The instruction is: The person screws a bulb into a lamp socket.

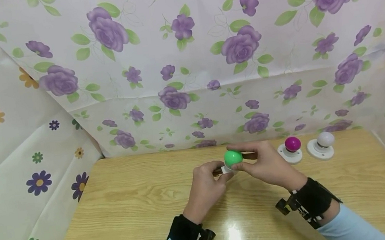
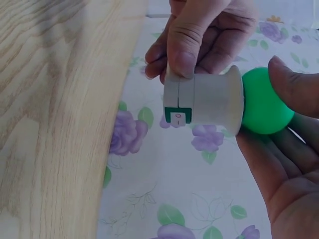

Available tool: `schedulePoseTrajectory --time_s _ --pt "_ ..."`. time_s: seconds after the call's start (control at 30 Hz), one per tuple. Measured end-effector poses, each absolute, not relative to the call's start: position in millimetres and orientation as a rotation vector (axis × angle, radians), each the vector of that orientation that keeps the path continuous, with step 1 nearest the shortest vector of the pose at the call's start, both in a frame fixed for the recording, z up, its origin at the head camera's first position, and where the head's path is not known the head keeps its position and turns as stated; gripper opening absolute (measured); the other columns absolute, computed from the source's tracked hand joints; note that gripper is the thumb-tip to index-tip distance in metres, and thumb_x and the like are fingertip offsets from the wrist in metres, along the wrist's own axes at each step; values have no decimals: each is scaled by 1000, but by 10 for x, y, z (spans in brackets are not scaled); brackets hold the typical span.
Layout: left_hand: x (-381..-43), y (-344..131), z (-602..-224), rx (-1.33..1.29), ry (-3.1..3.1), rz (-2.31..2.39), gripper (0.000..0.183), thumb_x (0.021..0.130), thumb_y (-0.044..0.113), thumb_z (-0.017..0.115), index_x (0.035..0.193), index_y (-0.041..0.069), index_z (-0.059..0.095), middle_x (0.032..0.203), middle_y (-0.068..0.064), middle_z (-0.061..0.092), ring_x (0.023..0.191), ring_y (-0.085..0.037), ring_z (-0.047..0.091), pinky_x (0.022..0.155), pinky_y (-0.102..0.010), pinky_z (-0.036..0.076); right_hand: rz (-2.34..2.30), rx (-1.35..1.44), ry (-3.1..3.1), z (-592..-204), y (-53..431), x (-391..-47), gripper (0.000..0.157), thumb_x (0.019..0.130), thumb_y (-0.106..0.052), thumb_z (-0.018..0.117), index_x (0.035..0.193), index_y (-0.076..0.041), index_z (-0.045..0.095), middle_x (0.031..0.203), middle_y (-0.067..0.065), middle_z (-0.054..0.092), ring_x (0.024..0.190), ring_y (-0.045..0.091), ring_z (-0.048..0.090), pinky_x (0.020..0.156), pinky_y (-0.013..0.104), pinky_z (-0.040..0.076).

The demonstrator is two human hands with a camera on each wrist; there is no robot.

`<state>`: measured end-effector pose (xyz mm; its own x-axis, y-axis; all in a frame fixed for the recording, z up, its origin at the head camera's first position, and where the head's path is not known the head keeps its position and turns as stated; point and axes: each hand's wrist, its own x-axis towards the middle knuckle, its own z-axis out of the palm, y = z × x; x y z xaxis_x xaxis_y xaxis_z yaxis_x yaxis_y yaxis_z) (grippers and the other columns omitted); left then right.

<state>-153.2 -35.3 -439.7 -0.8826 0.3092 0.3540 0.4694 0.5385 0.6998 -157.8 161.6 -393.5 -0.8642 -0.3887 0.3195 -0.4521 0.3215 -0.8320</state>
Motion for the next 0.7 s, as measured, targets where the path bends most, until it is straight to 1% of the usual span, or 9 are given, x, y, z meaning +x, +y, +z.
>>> schedulePoseTrajectory --time_s 0.1,0.2,0.33,0.43,0.5,0.53,0.6,0.7 --pt "-1528 -343 -4400 -665 -2581 -1255 17 84 24 69 100 16 68 93 9 64 84 0 57 71 -17 46 1637 725 -2466 -3932 1599 -1563 41 76 -28 76 116 -25 64 113 -5 61 100 15 59 75 29 50" --pt "-1525 -333 -4397 -668 -2564 -1248 16 84 24 70 98 17 68 91 10 64 83 0 57 71 -17 46 1643 672 -2427 -3933 1587 -1554 43 73 -31 79 112 -20 66 108 -5 63 94 16 62 71 30 51" --pt "-1525 -326 -4394 -669 -2549 -1238 16 84 24 70 98 17 68 90 10 64 83 -1 58 72 -19 47 1590 651 -2390 -3951 1573 -1565 41 70 -34 80 106 -17 68 101 -6 65 90 15 63 71 31 51" --pt "-1523 -328 -4395 -679 -2545 -1237 17 84 24 70 99 16 69 91 11 64 83 -2 58 72 -19 47 1535 654 -2392 -3949 1568 -1572 40 70 -35 81 104 -18 67 100 -6 64 89 13 62 71 29 51" --pt "-1521 -330 -4395 -686 -2539 -1239 17 85 25 69 100 17 69 92 12 64 84 -1 58 72 -18 46 1531 657 -2403 -3893 1558 -1546 42 70 -32 81 106 -16 67 101 -5 64 90 12 62 73 29 50" --pt "-1520 -332 -4397 -690 -2536 -1239 17 85 25 69 100 17 68 92 12 64 84 -1 57 73 -18 46 1524 675 -2411 -3857 1558 -1532 43 70 -31 81 108 -15 66 105 -4 63 94 13 61 75 29 50" --pt "-1522 -334 -4394 -697 -2531 -1244 18 85 25 69 101 17 68 94 12 63 85 1 57 73 -17 46 1518 718 -2428 -3773 1562 -1499 47 73 -27 80 114 -13 64 115 -2 60 104 14 57 80 32 48" --pt "-1529 -338 -4383 -697 -2535 -1250 18 85 25 68 102 17 68 95 12 63 86 2 56 74 -18 46 1531 800 -2443 -3656 1575 -1456 50 76 -19 77 123 -12 59 129 4 52 114 19 51 86 37 46"
